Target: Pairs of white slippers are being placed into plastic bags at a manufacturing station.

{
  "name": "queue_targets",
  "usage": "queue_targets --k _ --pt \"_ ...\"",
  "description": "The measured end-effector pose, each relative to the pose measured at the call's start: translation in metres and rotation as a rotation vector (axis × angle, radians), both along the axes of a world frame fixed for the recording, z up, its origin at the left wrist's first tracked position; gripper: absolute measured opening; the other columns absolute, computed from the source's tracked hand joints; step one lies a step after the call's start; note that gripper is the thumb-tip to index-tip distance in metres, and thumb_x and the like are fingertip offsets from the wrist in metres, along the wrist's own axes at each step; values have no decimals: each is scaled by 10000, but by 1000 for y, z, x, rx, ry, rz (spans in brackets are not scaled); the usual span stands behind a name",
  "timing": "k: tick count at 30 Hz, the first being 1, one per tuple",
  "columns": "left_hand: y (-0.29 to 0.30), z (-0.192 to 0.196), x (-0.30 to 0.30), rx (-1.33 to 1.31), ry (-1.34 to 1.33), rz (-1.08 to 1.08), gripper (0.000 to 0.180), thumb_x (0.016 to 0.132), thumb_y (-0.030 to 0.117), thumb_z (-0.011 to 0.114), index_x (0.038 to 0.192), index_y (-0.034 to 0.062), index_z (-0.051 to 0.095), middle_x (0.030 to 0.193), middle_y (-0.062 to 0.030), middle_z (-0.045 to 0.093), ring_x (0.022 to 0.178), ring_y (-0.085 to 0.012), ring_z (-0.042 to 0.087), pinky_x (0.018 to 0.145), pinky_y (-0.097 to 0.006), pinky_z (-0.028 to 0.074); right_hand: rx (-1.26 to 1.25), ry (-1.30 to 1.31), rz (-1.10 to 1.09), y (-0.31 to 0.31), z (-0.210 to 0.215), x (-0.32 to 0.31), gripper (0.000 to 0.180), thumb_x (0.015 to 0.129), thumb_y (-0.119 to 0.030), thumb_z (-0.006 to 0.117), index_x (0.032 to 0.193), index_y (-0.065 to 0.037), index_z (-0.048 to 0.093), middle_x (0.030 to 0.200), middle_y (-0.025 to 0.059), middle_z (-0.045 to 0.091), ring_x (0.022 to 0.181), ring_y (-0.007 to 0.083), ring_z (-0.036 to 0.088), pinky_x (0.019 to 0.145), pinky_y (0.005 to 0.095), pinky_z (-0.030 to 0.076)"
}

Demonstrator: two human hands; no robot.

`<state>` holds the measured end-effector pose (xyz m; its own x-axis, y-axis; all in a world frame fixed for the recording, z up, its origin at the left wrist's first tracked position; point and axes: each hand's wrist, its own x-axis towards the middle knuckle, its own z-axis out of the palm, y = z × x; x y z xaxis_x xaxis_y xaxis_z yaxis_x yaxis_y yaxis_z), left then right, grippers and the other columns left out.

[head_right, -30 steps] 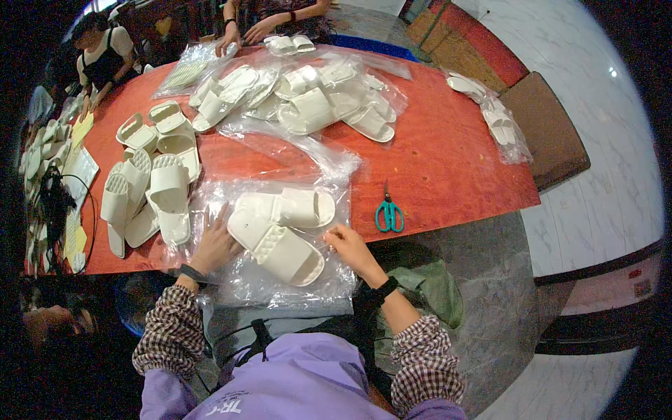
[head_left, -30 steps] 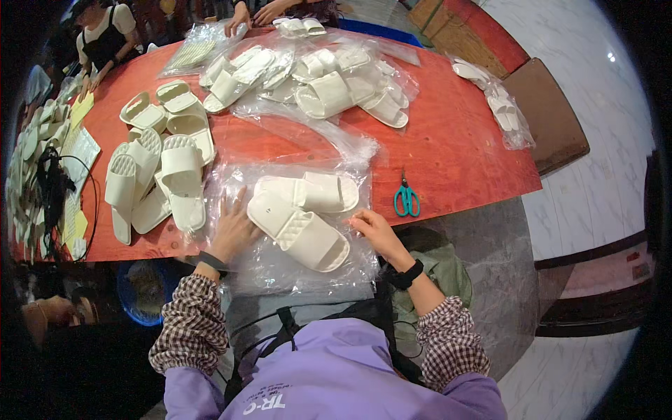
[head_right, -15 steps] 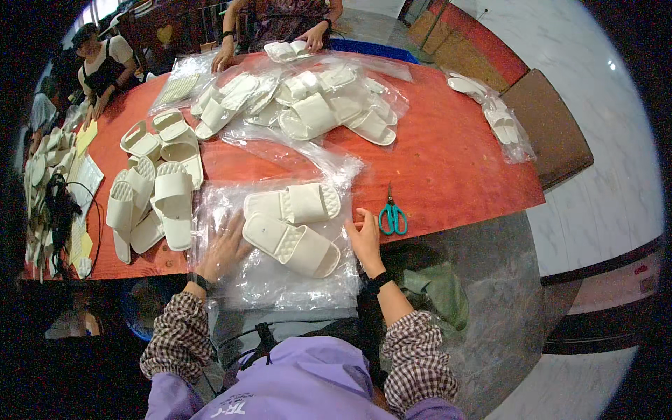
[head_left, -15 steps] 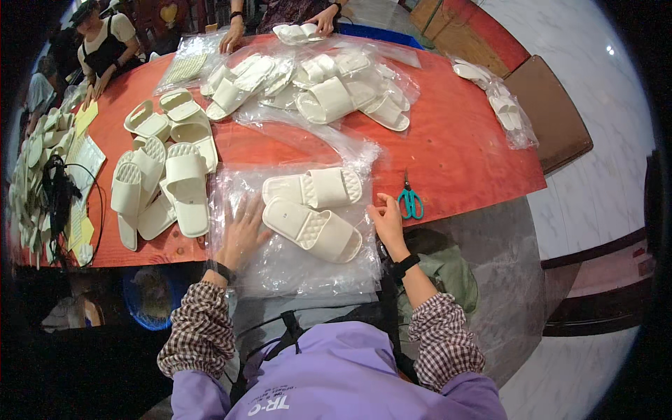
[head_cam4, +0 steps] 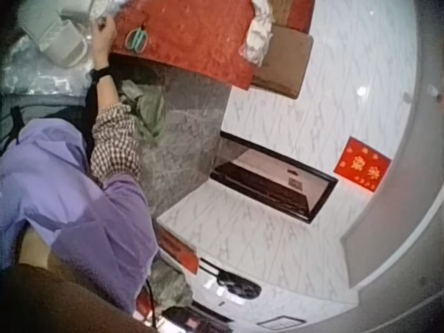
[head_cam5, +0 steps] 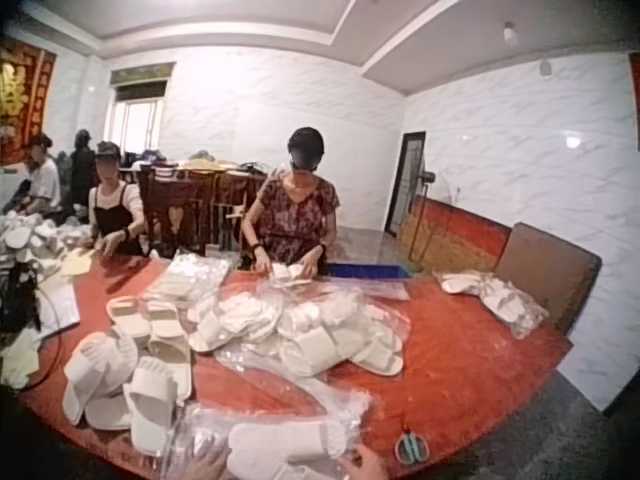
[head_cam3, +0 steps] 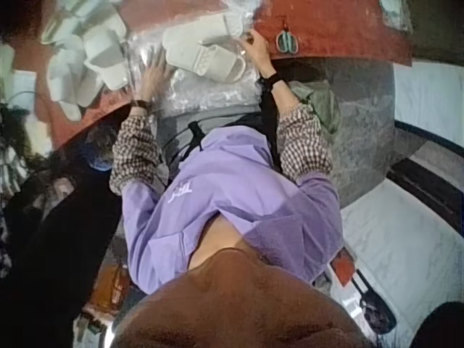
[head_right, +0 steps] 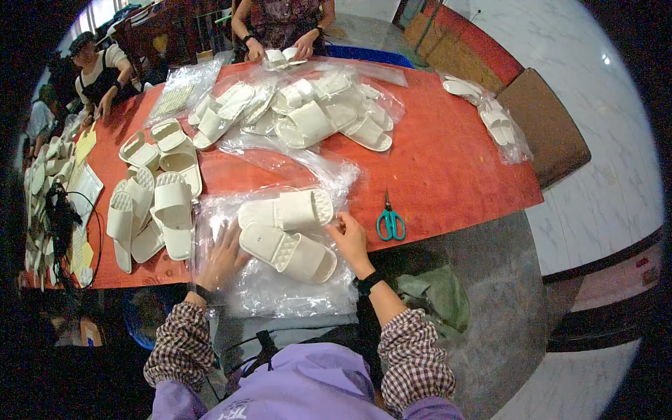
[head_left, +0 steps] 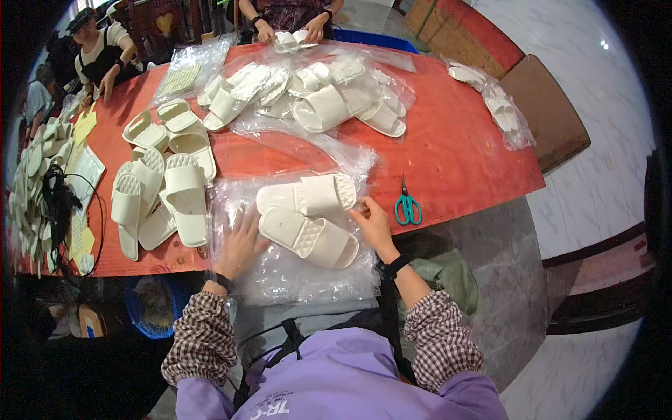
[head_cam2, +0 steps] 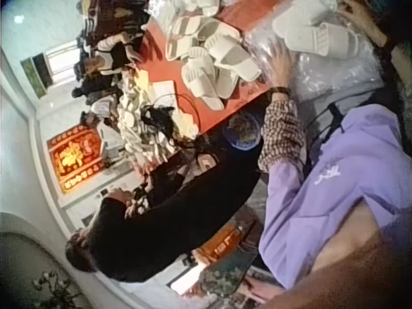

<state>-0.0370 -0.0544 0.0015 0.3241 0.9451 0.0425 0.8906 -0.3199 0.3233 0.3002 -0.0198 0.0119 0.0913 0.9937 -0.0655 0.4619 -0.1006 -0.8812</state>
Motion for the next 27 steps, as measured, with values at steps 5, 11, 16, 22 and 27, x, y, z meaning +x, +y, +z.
queue_targets --k 5,11,16,22,27 --pt "-3 -12 -11 38 9 13 683 913 451 537 1426 25 391 1517 -192 318 1417 -387 266 1150 -608 68 452 -172 54 10 -5 -11 276 814 -139 700 1059 -30 637 987 129 620 901 287 613 818 357 491" --pt "-2 -19 -12 136 58 -2 661 923 456 525 1400 11 420 1493 -205 346 1428 -382 244 1145 -605 67 35 -31 100 20 -12 -8 328 816 -197 703 1088 -28 636 1155 193 569 1097 322 552 887 380 475" --pt "-1 -21 -12 197 82 -21 642 917 450 539 1383 20 440 1484 -194 358 1438 -374 221 1138 -611 85 260 -262 49 15 -22 -11 365 823 -220 697 1114 -10 630 1215 221 548 1127 349 544 925 400 463" --pt "1 -21 -13 206 82 -23 640 909 446 547 1381 28 440 1479 -183 364 1420 -381 254 1129 -624 100 173 -152 60 19 -33 -11 348 843 -221 680 1114 -8 632 1063 209 626 1011 329 614 886 389 488" --pt "4 -18 -9 26 119 -42 717 926 480 503 1463 39 327 1537 -169 286 1452 -373 176 1140 -627 36 116 -98 127 11 -43 2 288 867 -195 655 1067 11 632 828 165 679 824 279 677 735 378 514"
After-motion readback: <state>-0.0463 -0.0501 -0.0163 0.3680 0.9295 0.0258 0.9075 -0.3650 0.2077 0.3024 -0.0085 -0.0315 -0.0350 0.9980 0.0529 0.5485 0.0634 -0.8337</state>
